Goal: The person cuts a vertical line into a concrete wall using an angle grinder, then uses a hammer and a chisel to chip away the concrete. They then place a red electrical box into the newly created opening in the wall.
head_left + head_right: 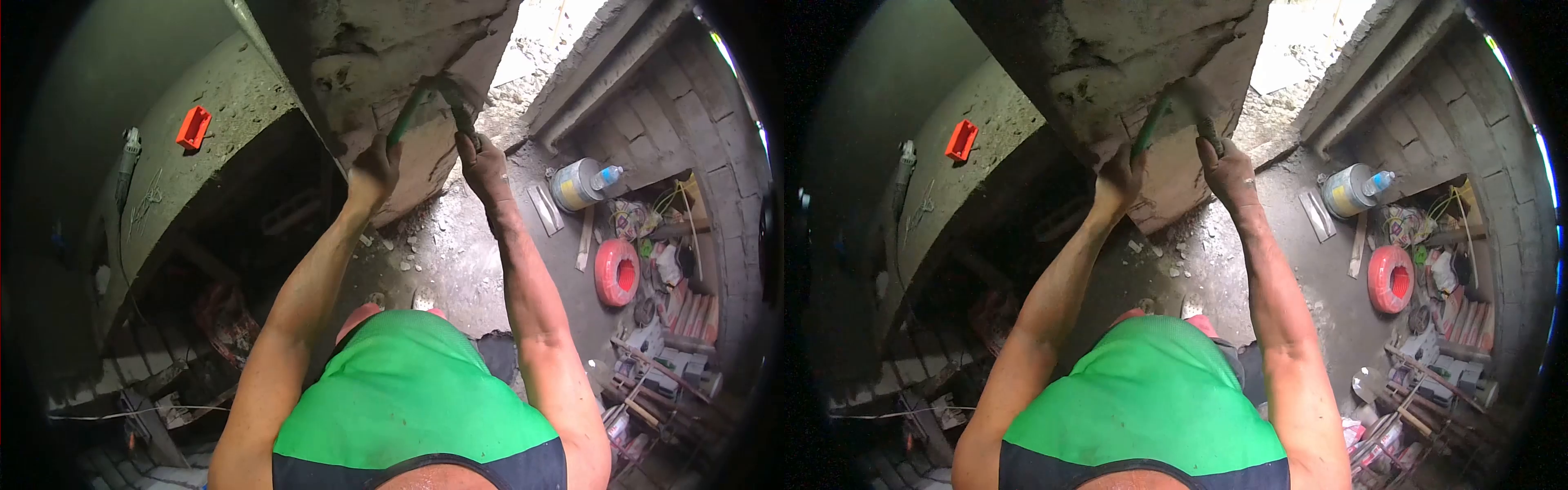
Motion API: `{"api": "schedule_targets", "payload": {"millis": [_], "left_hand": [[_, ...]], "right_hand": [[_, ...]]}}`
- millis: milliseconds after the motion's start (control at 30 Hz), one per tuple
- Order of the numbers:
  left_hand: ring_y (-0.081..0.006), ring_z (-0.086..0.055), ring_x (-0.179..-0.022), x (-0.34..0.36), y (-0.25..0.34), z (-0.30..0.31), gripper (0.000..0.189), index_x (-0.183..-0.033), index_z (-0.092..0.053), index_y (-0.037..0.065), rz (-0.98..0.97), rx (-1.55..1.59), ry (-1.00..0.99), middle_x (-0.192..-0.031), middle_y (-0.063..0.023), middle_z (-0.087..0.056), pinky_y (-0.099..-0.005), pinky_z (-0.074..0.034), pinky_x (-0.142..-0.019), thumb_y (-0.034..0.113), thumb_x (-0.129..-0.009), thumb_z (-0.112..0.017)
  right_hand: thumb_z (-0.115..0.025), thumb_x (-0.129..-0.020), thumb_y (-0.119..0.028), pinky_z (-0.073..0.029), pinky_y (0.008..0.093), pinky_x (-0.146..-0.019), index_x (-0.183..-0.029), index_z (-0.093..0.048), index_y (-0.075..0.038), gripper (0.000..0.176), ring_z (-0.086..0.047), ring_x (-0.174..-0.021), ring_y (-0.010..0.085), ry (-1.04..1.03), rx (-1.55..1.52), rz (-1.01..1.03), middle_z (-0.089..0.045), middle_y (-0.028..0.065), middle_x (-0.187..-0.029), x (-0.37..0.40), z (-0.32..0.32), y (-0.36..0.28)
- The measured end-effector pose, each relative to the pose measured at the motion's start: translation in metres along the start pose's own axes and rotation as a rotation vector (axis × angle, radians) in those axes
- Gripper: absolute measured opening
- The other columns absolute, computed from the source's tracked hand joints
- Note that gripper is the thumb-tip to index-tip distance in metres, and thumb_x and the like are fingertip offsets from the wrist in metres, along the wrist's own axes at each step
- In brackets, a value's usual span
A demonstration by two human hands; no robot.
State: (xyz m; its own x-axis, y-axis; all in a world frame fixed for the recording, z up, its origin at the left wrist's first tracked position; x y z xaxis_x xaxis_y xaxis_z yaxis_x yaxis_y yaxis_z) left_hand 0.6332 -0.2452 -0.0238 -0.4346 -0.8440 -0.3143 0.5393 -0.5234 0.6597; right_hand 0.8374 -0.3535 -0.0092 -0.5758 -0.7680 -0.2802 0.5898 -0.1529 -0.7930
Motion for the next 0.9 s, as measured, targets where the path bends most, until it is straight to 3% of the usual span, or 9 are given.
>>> {"api": "schedule_targets", "payload": {"millis": [200,267,400,433,467,600,667,767,900], "left_hand": [[-0.0401,-0.066,-0.064,0.012,-0.001,-0.017,0.029,-0.104,-0.054,0.003,-0.074,-0.369,0.095,-0.072,-0.0210,-0.064,-0.0508,-0.052,-0.056,0.031,-0.099,-0.057],[-0.0393,-0.065,-0.064,0.007,0.006,-0.008,0.029,-0.102,-0.054,0.003,-0.091,-0.320,0.075,-0.071,-0.0204,-0.063,-0.0497,-0.052,-0.055,0.031,-0.099,-0.058],[-0.0378,-0.064,-0.063,-0.004,-0.004,-0.002,0.026,-0.098,-0.056,0.003,0.020,0.221,-0.114,-0.067,-0.0199,-0.059,-0.0472,-0.049,-0.054,0.029,-0.098,-0.059],[-0.0378,-0.064,-0.063,-0.010,-0.017,-0.009,0.026,-0.098,-0.056,0.003,0.015,0.215,-0.107,-0.067,-0.0199,-0.059,-0.0472,-0.049,-0.054,0.029,-0.098,-0.059],[-0.0386,-0.063,-0.062,-0.010,-0.029,-0.016,0.026,-0.098,-0.056,0.002,-0.135,0.094,0.011,-0.068,-0.0208,-0.060,-0.0469,-0.048,-0.054,0.028,-0.098,-0.060],[-0.0414,-0.062,-0.061,0.016,-0.014,-0.021,0.026,-0.100,-0.057,0.002,-0.143,0.009,0.069,-0.070,-0.0232,-0.061,-0.0469,-0.047,-0.054,0.028,-0.097,-0.060],[-0.0435,-0.063,-0.064,0.048,0.032,-0.012,0.028,-0.098,-0.057,0.003,-0.156,0.062,-0.057,-0.072,-0.0237,-0.062,-0.0492,-0.049,-0.057,0.030,-0.097,-0.061],[-0.0455,-0.064,-0.069,0.068,0.066,-0.007,0.027,-0.097,-0.058,0.002,-0.081,0.118,-0.222,-0.073,-0.0248,-0.063,-0.0526,-0.050,-0.060,0.030,-0.096,-0.060],[-0.0475,-0.064,-0.071,0.044,0.014,0.001,0.030,-0.101,-0.057,0.002,0.043,-0.003,-0.080,-0.076,-0.0264,-0.064,-0.0542,-0.051,-0.063,0.032,-0.096,-0.059]], "right_hand": [[-0.060,-0.093,-0.056,-0.052,0.0440,-0.075,-0.102,-0.067,0.000,0.057,-0.068,-0.085,0.0395,-0.011,-0.127,-0.179,-0.066,0.0275,-0.085,0.009,0.025,0.013],[-0.058,-0.095,-0.056,-0.048,0.0313,-0.058,-0.096,-0.066,0.001,0.058,-0.059,-0.062,0.0121,0.059,-0.115,-0.032,-0.061,0.0070,-0.068,0.013,0.038,0.002],[-0.055,-0.097,-0.057,-0.042,0.0307,-0.054,-0.094,-0.067,-0.001,0.057,-0.054,-0.058,0.0109,-0.032,-0.085,-0.182,-0.053,0.0018,-0.062,0.041,0.029,0.045],[-0.056,-0.095,-0.058,-0.048,0.0421,-0.064,-0.091,-0.063,0.002,0.061,-0.059,-0.067,0.0286,-0.043,-0.105,-0.251,-0.060,0.0189,-0.069,0.049,0.023,0.059],[-0.056,-0.095,-0.058,-0.048,0.0421,-0.064,-0.091,-0.063,0.002,0.061,-0.059,-0.067,0.0286,-0.042,-0.111,-0.253,-0.060,0.0189,-0.069,0.053,0.020,0.067],[-0.053,-0.095,-0.063,-0.043,0.0378,-0.056,-0.078,-0.058,-0.002,0.064,-0.050,-0.059,0.0181,-0.058,-0.229,-0.386,-0.050,0.0075,-0.059,0.089,0.009,0.105],[-0.053,-0.098,-0.055,-0.035,0.0260,-0.041,-0.079,-0.054,-0.010,0.049,-0.044,-0.046,0.0071,-0.056,-0.281,-0.294,-0.048,-0.0039,-0.059,0.088,0.014,0.107],[-0.056,-0.097,-0.057,-0.034,0.0250,-0.040,-0.079,-0.054,-0.011,0.050,-0.043,-0.046,0.0063,-0.065,-0.397,-0.404,-0.047,-0.0043,-0.058,0.094,0.026,0.094],[-0.056,-0.096,-0.058,-0.034,0.0244,-0.040,-0.080,-0.053,-0.012,0.049,-0.042,-0.046,0.0061,-0.053,-0.368,-0.353,-0.047,-0.0038,-0.059,0.082,0.037,0.078]]}}
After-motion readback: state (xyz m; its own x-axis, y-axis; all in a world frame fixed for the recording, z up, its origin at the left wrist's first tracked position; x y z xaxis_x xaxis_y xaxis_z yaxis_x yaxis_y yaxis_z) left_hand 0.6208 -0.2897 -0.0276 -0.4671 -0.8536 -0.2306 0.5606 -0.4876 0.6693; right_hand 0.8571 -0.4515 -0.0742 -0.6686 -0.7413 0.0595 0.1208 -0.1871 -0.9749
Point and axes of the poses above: each hand's wrist, its own x-axis away from the middle knuckle, its own z-axis out of the back of the hand, y = z × x, the point moved 8 cm from there along -x, towards the middle knuckle
